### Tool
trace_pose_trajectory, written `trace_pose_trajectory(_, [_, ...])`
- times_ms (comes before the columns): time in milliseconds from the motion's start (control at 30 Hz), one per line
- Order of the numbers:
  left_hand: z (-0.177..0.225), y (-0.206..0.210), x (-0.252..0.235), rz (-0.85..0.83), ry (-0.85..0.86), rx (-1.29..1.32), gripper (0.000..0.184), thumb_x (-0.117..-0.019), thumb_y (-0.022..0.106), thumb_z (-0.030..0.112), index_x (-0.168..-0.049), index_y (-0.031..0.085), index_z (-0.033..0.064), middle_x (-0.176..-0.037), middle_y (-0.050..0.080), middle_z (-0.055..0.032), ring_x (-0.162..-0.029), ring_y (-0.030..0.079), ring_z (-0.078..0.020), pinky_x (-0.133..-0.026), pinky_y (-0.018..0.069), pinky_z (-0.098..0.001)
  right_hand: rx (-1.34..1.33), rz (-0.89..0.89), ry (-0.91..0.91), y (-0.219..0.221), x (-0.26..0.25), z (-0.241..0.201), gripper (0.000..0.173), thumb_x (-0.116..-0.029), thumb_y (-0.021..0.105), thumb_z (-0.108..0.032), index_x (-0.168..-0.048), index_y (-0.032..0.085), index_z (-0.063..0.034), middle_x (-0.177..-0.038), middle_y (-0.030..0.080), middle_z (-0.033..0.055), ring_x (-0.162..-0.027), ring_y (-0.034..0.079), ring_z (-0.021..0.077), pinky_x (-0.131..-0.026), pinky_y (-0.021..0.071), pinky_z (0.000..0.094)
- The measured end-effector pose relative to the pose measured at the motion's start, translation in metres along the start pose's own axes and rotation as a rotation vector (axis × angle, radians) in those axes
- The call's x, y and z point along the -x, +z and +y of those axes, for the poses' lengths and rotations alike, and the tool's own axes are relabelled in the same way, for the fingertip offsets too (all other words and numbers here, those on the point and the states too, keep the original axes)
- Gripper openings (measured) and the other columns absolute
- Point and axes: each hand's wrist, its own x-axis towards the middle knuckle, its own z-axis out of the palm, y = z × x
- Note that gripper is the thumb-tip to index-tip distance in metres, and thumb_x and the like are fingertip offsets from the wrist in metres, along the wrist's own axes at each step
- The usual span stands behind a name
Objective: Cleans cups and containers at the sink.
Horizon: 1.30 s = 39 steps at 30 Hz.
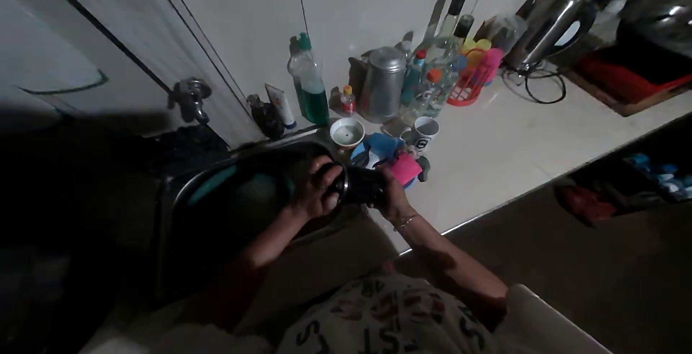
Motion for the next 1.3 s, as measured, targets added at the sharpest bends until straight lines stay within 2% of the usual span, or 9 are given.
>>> trace_pose_trajectory(167, [0.003,-0.006,-0.015,0.056,-0.131,0.021,0.054,-0.1084,0.025,0.048,-0.128,0.052,0.0056,-0.123,0.053,-0.0172,-0.12,0.054,-0.0222,-0.104,0.0462,-0.0344,0.03,0.036,-0.32,0.011,-0.003,-0.01,0.03,-0.1093,0.042,-0.03,-0.098,0.06,-0.0092,-0.068,0.061,0.0032,-0.047,0.053,0.0096,-0.041,0.0439,0.0237])
trace_pose_trajectory(333, [0.016,-0.011,-0.022,0.089,-0.278,0.029,0.06,-0.1102,0.024,0.046,-0.127,0.05,-0.0051,-0.126,0.057,-0.0237,-0.126,0.055,-0.0238,-0.11,0.0435,-0.0364,0.152,-0.021,-0.574,0.01,-0.008,-0.018,0.022,-0.1061,0.045,-0.028,-0.106,0.062,-0.0134,-0.079,0.063,-0.0037,-0.058,0.055,0.0033,-0.05,0.0474,0.0211])
trace_pose_trajectory(467, [0.023,-0.041,-0.042,-0.205,-0.461,0.071,0.062,-0.1096,0.03,0.046,-0.14,0.049,-0.0051,-0.138,0.057,-0.0241,-0.125,0.059,-0.0287,-0.107,0.0477,-0.043,0.12,-0.103,-0.303,0.007,-0.015,-0.029,0.031,-0.1077,0.041,-0.042,-0.107,0.061,-0.0181,-0.08,0.062,-0.0033,-0.058,0.055,0.0057,-0.049,0.0466,0.0234])
trace_pose_trajectory(567, [0.018,-0.062,-0.053,-0.274,-0.402,0.098,0.058,-0.1082,0.036,0.045,-0.146,0.044,0.0017,-0.139,0.055,-0.0192,-0.094,0.064,-0.0187,-0.079,0.0544,-0.0333,-0.035,-0.237,-0.033,0.004,-0.029,-0.034,0.042,-0.1069,0.032,-0.047,-0.099,0.058,-0.0159,-0.07,0.061,0.0016,-0.046,0.052,0.0098,-0.038,0.0432,0.0248])
trace_pose_trajectory(700, [0.032,-0.074,-0.066,-0.176,-0.31,-0.062,0.045,-0.1012,0.061,0.032,-0.131,0.059,-0.0017,-0.132,0.06,-0.0222,-0.119,0.062,-0.0302,-0.099,0.0532,-0.0428,-0.187,-0.365,0.006,-0.001,-0.038,-0.026,0.05,-0.1065,0.025,-0.052,-0.102,0.059,-0.0151,-0.074,0.064,0.0055,-0.048,0.055,0.0129,-0.04,0.0455,0.0258])
trace_pose_trajectory(767, [0.045,-0.069,-0.07,-0.16,-0.336,-0.077,0.042,-0.0967,0.068,0.034,-0.12,0.068,-0.0007,-0.132,0.061,-0.0217,-0.127,0.056,-0.0337,-0.108,0.046,-0.0475,-0.232,-0.354,-0.021,0.0,-0.038,-0.02,0.049,-0.1054,0.028,-0.054,-0.103,0.06,-0.0164,-0.078,0.065,0.0053,-0.052,0.057,0.0131,-0.042,0.047,0.0264])
trace_pose_trajectory(900, [0.07,-0.049,-0.077,-0.152,-0.437,0.06,0.049,-0.0889,0.078,0.034,-0.12,0.066,-0.0016,-0.14,0.055,-0.0225,-0.133,0.053,-0.0317,-0.109,0.0476,-0.0447,-0.297,-0.253,-0.052,0.004,-0.03,-0.017,0.052,-0.1041,0.031,-0.06,-0.109,0.061,-0.0177,-0.088,0.069,0.006,-0.065,0.066,0.0159,-0.051,0.0549,0.0303])
trace_pose_trajectory(1033, [0.08,-0.039,-0.08,-0.144,-0.371,0.052,0.038,-0.0919,0.075,0.024,-0.12,0.067,-0.0001,-0.14,0.057,-0.0211,-0.135,0.053,-0.03,-0.111,0.0466,-0.0401,-0.319,-0.241,-0.093,0.003,-0.026,-0.015,0.053,-0.105,0.026,-0.06,-0.108,0.061,-0.0198,-0.089,0.069,0.004,-0.071,0.068,0.0154,-0.056,0.0565,0.0316])
trace_pose_trajectory(1300, [0.072,-0.058,-0.088,-0.397,-0.19,-0.131,0.034,-0.1002,0.061,0.015,-0.13,0.064,-0.0014,-0.132,0.065,-0.0209,-0.123,0.064,-0.0333,-0.104,0.0525,-0.0418,-0.242,-0.194,-0.239,-0.007,-0.022,-0.015,0.048,-0.1083,0.026,-0.049,-0.1,0.06,-0.0169,-0.077,0.065,0.0026,-0.055,0.058,0.0115,-0.044,0.0461,0.0255])
